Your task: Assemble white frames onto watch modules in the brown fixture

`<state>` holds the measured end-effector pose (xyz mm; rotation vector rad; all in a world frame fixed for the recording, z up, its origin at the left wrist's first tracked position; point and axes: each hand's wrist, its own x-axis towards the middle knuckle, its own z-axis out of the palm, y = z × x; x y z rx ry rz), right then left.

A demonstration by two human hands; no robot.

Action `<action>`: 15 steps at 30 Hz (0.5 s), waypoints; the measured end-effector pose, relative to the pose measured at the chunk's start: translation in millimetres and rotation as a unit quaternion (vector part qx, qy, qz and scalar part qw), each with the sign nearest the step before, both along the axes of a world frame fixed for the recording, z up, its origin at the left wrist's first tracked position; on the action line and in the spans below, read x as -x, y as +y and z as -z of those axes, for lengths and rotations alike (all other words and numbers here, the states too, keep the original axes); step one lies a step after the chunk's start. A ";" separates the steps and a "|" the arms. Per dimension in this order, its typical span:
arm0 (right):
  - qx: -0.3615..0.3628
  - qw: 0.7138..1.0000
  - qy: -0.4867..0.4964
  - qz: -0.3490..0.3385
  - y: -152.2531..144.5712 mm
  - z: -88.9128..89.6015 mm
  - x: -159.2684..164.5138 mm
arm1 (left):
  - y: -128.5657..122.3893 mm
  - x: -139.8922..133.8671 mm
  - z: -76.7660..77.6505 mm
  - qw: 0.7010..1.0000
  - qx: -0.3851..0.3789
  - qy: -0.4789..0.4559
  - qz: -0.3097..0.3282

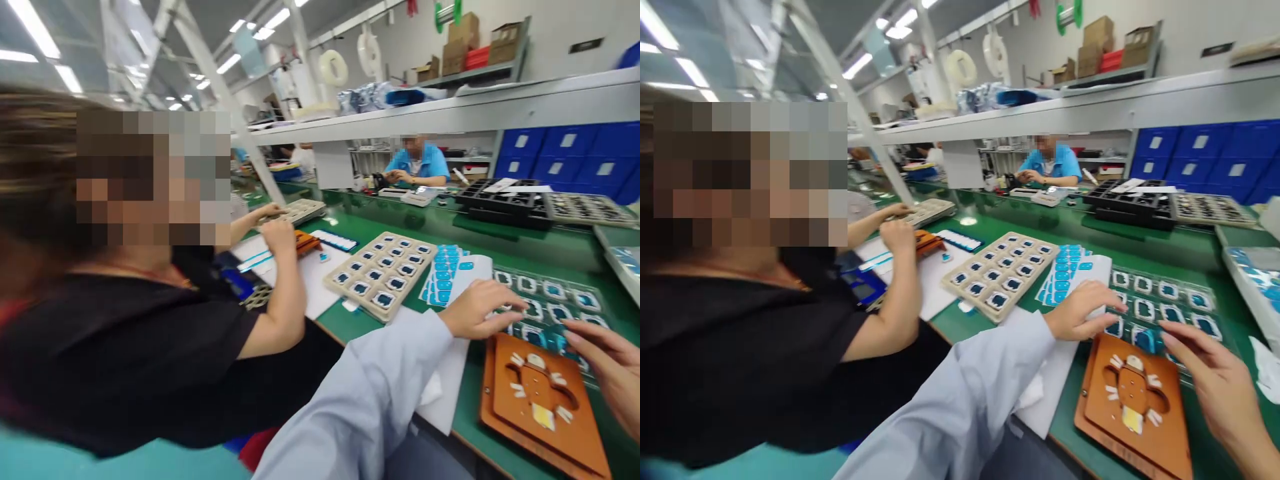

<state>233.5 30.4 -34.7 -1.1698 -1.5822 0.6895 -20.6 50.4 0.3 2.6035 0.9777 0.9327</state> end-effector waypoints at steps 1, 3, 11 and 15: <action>0.024 1.000 0.020 -0.003 -2.7 -5.7 2.9 | -2.6 -2.6 0.7 0.999 -0.007 0.006 0.045; 0.040 0.998 0.041 -0.017 -9.8 -19.7 10.2 | -7.6 -7.0 3.6 0.996 -0.013 0.005 0.083; 0.056 0.981 -0.039 -0.180 -35.8 -52.7 26.6 | -4.0 0.1 9.7 0.997 -0.045 -0.029 0.056; -0.020 0.977 -0.097 -0.189 -37.7 -46.9 33.0 | -8.0 2.5 7.9 0.994 -0.088 -0.021 0.066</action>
